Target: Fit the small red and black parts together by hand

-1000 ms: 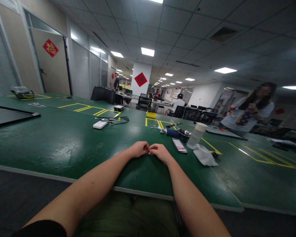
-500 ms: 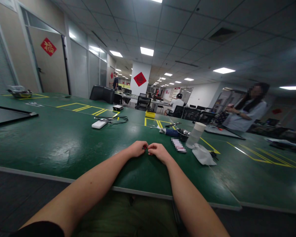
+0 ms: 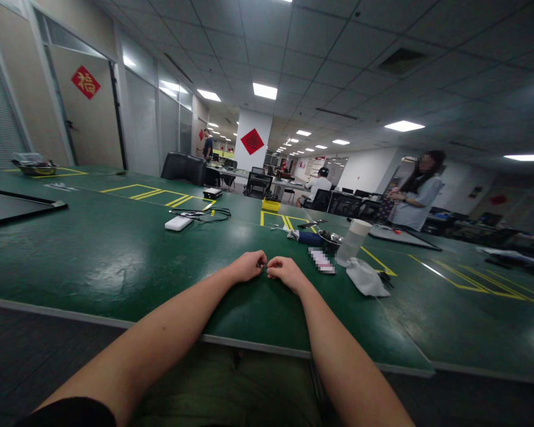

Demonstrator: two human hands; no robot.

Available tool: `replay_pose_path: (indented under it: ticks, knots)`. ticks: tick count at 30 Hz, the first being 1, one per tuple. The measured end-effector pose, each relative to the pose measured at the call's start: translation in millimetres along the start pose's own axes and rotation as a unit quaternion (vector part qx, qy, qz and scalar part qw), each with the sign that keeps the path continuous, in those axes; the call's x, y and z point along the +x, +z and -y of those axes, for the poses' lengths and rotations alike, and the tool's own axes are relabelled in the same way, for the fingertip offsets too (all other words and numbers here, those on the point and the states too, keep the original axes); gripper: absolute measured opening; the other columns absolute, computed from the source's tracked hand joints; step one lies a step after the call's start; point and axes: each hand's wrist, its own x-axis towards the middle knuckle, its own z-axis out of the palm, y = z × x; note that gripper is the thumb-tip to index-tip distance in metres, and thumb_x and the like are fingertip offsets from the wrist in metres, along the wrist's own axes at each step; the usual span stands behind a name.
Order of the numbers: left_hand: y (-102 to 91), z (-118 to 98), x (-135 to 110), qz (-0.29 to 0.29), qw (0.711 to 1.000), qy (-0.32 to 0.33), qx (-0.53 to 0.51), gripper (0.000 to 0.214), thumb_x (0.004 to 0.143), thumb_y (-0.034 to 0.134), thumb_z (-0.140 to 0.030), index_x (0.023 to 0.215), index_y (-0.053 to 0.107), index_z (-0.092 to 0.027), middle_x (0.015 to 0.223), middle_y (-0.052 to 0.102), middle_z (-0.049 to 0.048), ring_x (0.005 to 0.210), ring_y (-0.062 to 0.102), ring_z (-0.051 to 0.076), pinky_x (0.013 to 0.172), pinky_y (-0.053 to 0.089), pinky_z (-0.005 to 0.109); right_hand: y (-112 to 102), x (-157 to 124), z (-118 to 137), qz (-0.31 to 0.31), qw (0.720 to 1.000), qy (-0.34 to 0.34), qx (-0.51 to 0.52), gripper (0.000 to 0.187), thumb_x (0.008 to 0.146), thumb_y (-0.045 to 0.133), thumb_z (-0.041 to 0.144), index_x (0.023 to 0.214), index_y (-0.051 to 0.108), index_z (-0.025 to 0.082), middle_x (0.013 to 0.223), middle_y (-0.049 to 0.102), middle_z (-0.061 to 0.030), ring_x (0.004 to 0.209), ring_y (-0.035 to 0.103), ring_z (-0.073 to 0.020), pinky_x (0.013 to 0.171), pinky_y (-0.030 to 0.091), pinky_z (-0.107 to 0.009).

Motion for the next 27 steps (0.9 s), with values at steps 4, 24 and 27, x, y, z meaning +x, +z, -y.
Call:
replay_pose_path:
  ticks: [4, 24, 27]
  knots:
    - [0.4, 0.9, -0.1, 0.011, 1.000, 0.002, 0.001, 0.026, 0.067, 0.057, -0.009, 0.090, 0.059, -0.019, 0.086, 0.066, 0.0016, 0.080, 0.062, 0.016, 0.070, 0.046, 0.022, -0.1, 0.7, 0.3, 0.006, 1.000, -0.001, -0.002, 0.012, 0.066, 0.063, 0.016, 0.078, 0.061, 0.015, 0.062, 0.066, -0.0016, 0.057, 0.061, -0.0125, 0.058, 0.048, -0.023]
    - [-3.9, -3.1, -0.6, 0.008, 1.000, -0.007, -0.001, 0.029, 0.070, 0.054, -0.007, 0.094, 0.064, -0.019, 0.090, 0.069, 0.0017, 0.086, 0.062, 0.016, 0.078, 0.046, 0.023, 3.3, 3.3, -3.4, 0.005, 0.997, 0.035, 0.070, 0.015, 0.065, 0.058, 0.011, 0.078, 0.065, 0.014, 0.071, 0.070, -0.0048, 0.069, 0.065, -0.0145, 0.066, 0.051, -0.025]
    - [-3.0, -2.7, -0.7, 0.002, 1.000, -0.004, -0.011, 0.032, 0.069, 0.053, -0.005, 0.095, 0.062, -0.020, 0.091, 0.069, 0.0017, 0.087, 0.062, 0.016, 0.079, 0.046, 0.023, 3.7, 2.3, -1.2, 0.007, 0.996, 0.030, 0.081, 0.014, 0.064, 0.059, 0.011, 0.077, 0.063, 0.014, 0.068, 0.068, -0.0036, 0.068, 0.066, -0.0150, 0.063, 0.051, -0.025]
